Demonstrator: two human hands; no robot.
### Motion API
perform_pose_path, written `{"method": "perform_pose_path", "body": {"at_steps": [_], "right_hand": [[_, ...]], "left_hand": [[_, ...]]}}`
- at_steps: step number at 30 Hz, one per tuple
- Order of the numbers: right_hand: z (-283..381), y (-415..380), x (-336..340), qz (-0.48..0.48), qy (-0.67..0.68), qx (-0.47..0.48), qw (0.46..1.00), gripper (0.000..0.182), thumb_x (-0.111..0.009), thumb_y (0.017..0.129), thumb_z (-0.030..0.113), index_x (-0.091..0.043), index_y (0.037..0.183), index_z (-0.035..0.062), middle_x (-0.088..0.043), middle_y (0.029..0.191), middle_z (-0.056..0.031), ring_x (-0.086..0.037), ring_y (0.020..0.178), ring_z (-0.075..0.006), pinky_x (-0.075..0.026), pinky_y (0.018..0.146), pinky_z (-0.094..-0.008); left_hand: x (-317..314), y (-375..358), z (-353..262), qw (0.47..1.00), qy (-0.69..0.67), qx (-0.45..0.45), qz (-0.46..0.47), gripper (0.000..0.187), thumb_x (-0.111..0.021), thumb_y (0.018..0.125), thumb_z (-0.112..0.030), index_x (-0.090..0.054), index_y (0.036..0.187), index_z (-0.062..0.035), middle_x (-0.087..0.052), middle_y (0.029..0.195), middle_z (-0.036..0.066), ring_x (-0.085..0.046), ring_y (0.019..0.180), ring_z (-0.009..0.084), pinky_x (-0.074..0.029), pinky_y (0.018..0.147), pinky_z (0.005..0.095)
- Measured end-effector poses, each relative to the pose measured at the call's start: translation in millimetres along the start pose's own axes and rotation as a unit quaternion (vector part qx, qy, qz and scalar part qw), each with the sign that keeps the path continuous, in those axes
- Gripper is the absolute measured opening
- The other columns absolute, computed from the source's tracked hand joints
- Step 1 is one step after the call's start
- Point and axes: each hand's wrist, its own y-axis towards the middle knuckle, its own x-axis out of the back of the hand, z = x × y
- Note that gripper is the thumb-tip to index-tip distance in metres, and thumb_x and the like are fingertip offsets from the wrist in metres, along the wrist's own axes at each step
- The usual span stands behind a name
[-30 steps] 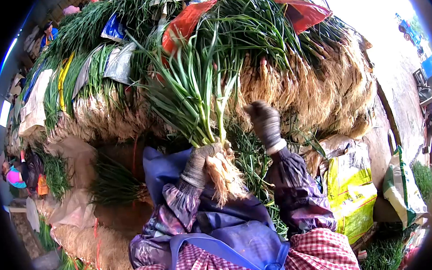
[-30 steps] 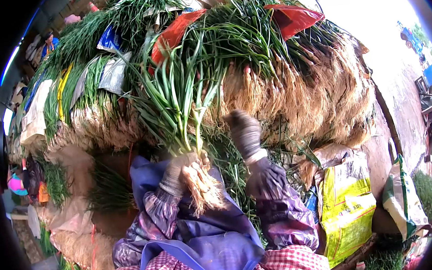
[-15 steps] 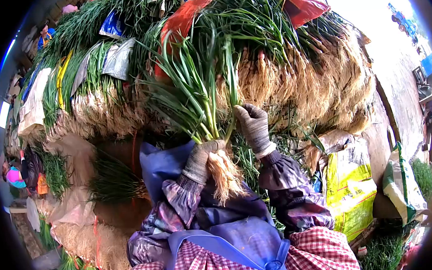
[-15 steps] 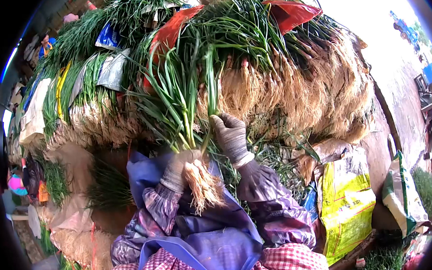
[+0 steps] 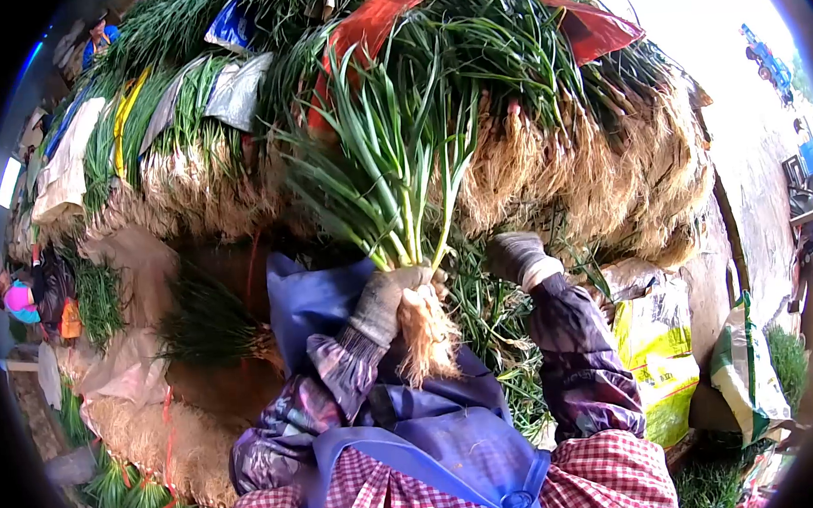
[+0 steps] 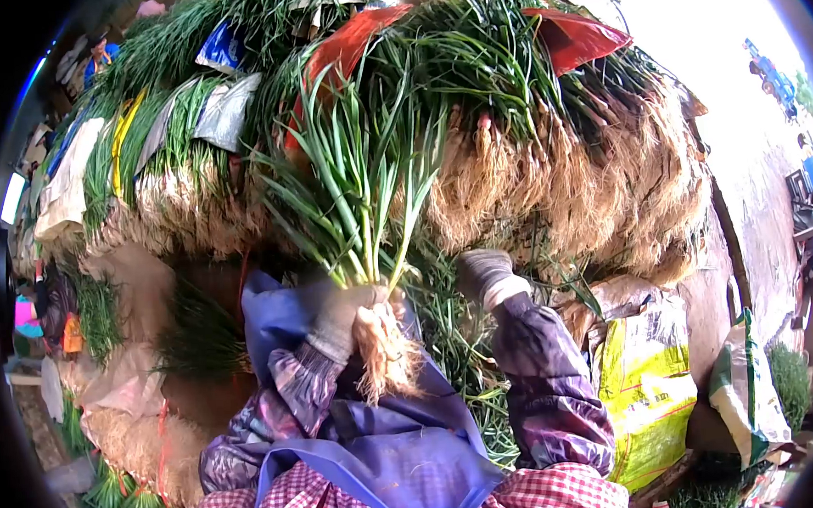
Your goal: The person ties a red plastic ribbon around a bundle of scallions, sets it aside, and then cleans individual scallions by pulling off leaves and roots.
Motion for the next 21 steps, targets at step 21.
{"method": "perform_pose_path", "body": {"at_steps": [21], "right_hand": [[-64.6,-53.1,-77.9,-0.076,0.81,0.134,0.565,0.03,-0.064,0.083,0.028,-0.052,0.107,0.0126,-0.054,0.093,-0.0057,-0.054,0.078,-0.0174,-0.048,0.068,-0.0334]], "left_hand": [[-12.1,-2.9,-2.2,0.999,0.02,-0.024,0.009,0.039,-0.06,0.081,-0.01,-0.056,0.113,0.0103,-0.066,0.092,0.018,-0.065,0.073,0.0252,-0.056,0.063,0.0352]]}}
